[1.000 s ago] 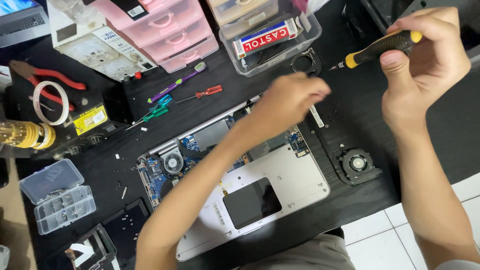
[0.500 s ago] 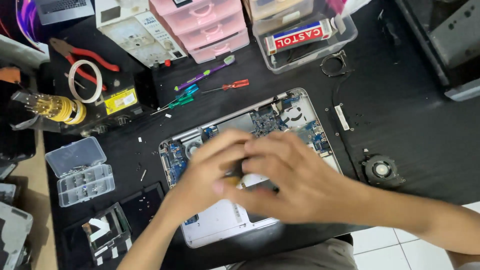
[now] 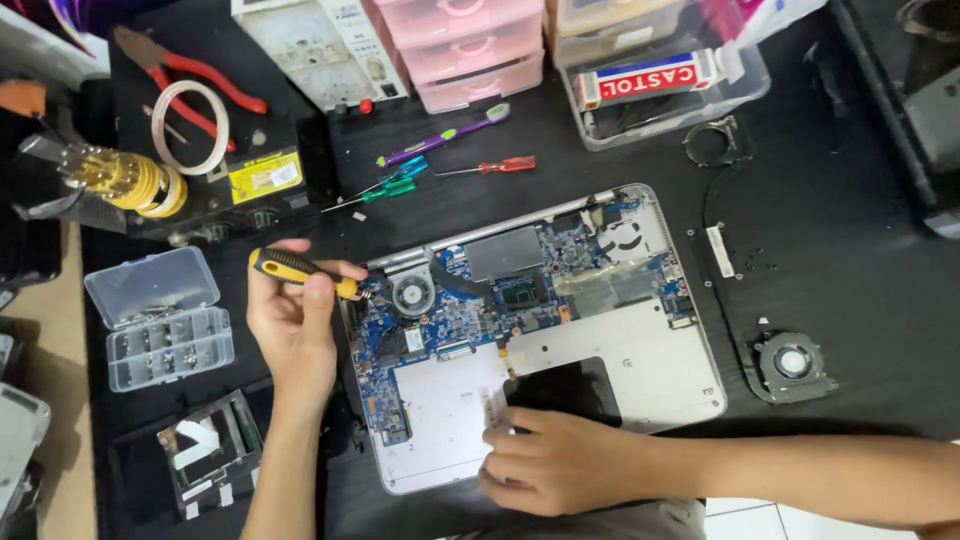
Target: The person is disassembling and repairing a laptop, specifically working on the motherboard, cooling fan, and internal connectors using a screwdriver and a small brush.
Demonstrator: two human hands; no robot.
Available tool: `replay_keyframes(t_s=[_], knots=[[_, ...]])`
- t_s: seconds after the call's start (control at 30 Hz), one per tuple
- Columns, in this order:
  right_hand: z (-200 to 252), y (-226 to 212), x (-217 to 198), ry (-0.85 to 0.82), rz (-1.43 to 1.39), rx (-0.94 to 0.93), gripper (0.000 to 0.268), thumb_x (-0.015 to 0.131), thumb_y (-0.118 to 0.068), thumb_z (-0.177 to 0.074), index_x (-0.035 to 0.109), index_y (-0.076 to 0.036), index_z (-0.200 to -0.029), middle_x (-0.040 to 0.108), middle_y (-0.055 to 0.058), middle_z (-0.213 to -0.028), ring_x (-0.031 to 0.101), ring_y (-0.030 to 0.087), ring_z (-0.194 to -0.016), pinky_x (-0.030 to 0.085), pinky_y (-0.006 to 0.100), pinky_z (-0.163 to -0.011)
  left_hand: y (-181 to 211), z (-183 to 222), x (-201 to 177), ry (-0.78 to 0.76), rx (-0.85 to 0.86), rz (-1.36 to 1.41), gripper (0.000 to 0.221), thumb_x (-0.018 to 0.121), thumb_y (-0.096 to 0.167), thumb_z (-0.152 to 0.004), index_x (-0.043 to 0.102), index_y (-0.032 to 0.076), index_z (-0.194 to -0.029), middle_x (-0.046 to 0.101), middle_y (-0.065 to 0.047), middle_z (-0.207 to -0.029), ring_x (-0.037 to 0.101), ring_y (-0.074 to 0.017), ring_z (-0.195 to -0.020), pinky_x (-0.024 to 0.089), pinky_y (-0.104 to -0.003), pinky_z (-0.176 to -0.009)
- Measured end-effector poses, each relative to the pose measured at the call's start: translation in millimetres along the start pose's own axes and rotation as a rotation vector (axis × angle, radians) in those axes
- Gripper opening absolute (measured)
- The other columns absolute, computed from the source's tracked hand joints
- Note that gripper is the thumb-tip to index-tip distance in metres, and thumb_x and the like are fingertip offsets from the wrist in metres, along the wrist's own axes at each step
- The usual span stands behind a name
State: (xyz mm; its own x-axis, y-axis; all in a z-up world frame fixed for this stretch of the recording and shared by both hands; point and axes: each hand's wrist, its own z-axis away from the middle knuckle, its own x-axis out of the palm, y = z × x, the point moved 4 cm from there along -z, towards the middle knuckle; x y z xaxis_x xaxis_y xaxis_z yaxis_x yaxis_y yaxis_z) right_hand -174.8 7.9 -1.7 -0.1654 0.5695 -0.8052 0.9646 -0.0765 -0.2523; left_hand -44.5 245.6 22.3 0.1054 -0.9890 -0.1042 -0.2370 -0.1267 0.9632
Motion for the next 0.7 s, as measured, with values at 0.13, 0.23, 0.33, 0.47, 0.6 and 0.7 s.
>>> replay_keyframes(t_s=[0.13,0.23,0.33,0.47,0.6,0.7], knots=[[-6,3,0,-0.013,0.060,0.019,0.018,0.074,-0.003,-0.100,0.070,-0.004,-0.117,0.068,0.010,-0.096,0.067,0.027,-0.100,0.054,0.039,-0.079,-5,-1,-13,0.078,0.048,-0.061,0.033,0.056,0.033,-0.106,0.051,0.005,-0.122,0.072,-0.017,-0.096,0.071,-0.0201,-0.089,0.056,-0.030,-0.085],[-9,2,4,-0.040,0.060,0.050,0.013,0.069,-0.003,-0.101,0.070,-0.006,-0.114,0.066,0.010,-0.091,0.067,0.030,-0.103,0.053,0.040,-0.076,-16,-5,-31,0.219,0.053,-0.090,0.014,0.056,0.022,-0.109,0.054,0.008,-0.109,0.073,-0.018,-0.096,0.071,-0.0167,-0.084,0.050,-0.022,-0.069],[-12,2,9,-0.068,0.075,0.054,0.015,0.070,-0.003,-0.100,0.071,-0.006,-0.115,0.067,0.012,-0.099,0.064,0.031,-0.103,0.055,0.045,-0.082,-19,-10,-41,0.250,0.076,0.035,0.016,0.052,0.025,-0.111,0.046,0.010,-0.111,0.069,-0.020,-0.099,0.055,-0.0155,-0.061,0.047,-0.025,-0.061],[-14,5,13,-0.091,0.082,0.064,0.019,0.068,-0.004,-0.101,0.070,-0.005,-0.120,0.064,0.014,-0.095,0.064,0.031,-0.103,0.055,0.047,-0.084,-15,-11,-35,0.188,0.097,0.055,0.006,0.055,0.012,-0.108,0.050,0.009,-0.111,0.070,-0.018,-0.104,0.064,-0.0174,-0.068,0.056,-0.028,-0.068],[-9,7,19,-0.132,0.099,0.090,0.025,0.067,-0.004,-0.099,0.067,-0.006,-0.123,0.065,0.017,-0.100,0.063,0.032,-0.106,0.055,0.050,-0.090,-21,-12,-30,0.146,0.096,0.096,0.007,0.057,0.012,-0.106,0.052,0.008,-0.109,0.067,-0.020,-0.106,0.063,-0.0166,-0.072,0.056,-0.027,-0.070],[-10,7,17,-0.143,0.112,0.075,0.029,0.069,-0.001,-0.096,0.067,-0.006,-0.125,0.065,0.017,-0.099,0.064,0.032,-0.104,0.055,0.052,-0.095,-19,-8,-29,0.153,0.139,-0.061,0.013,0.051,0.020,-0.110,0.052,0.008,-0.113,0.066,-0.011,-0.090,0.066,-0.0171,-0.086,0.053,-0.030,-0.082]])
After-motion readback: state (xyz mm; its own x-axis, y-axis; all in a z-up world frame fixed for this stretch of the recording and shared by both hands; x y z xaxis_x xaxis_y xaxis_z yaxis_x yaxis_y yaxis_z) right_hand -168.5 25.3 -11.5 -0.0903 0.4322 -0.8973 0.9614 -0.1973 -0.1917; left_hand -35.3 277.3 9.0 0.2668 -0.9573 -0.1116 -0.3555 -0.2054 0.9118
